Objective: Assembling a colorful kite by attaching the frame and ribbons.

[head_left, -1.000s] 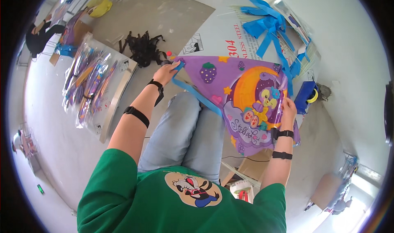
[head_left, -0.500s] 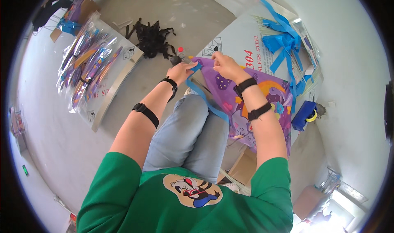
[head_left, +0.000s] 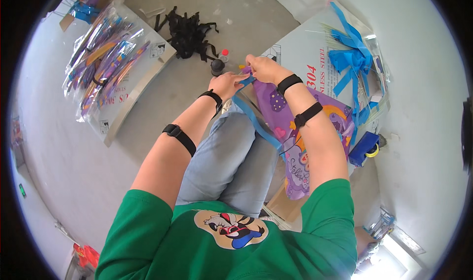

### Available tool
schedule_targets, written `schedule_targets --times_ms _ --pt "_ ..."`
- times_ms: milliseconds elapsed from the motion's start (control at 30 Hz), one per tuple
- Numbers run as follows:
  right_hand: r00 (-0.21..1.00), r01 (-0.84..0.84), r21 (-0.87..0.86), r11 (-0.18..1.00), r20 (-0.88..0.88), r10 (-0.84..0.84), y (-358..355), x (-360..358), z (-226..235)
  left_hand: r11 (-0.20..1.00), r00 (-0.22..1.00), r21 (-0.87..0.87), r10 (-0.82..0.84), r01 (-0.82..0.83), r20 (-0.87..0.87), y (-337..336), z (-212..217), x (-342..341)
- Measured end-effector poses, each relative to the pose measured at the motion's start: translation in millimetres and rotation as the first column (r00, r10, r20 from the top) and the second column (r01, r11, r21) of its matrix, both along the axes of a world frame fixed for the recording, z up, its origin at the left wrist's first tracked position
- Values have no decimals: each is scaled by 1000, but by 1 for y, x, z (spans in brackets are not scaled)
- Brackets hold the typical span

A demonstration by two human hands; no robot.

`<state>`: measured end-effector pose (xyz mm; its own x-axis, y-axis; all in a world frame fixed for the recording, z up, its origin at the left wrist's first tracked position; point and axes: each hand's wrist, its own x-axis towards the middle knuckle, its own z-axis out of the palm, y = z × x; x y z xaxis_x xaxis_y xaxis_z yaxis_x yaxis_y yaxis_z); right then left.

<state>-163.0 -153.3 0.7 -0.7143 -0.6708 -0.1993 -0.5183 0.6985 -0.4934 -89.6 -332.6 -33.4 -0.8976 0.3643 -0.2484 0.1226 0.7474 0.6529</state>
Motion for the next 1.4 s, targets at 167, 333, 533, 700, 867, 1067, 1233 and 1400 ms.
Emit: schedule_targets --times_ms 167,333,533,700,867,1067,1233,1400 --pt "1000 -25 31 999 15 24 -5 -1 -1 999 1000 33 1 -2 5 -3 -3 0" --pt "999 -32 55 998 -29 33 -8 1 -1 999 999 32 -1 0 34 -2 -2 -1" --pt "998 -44 78 996 -38 47 -10 1 1 1000 998 28 -9 7 69 -1 -2 -3" --pt "998 -48 101 994 -35 51 -13 1 0 998 995 61 12 -18 95 -1 -6 -3" --pt "998 -22 116 993 -59 29 -15 3 -6 997 996 75 20 -26 86 -2 -7 -1" --pt "995 42 168 985 -100 -25 -15 -1 -14 998 998 60 19 -23 66 1 -6 -1" --pt "992 91 327 941 -113 -57 -21 -5 8 999 997 47 24 -27 76 0 -1 -1" --pt "979 189 333 924 4 -202 5 -16 10 996 998 77 38 -42 52 4 -1 -2"
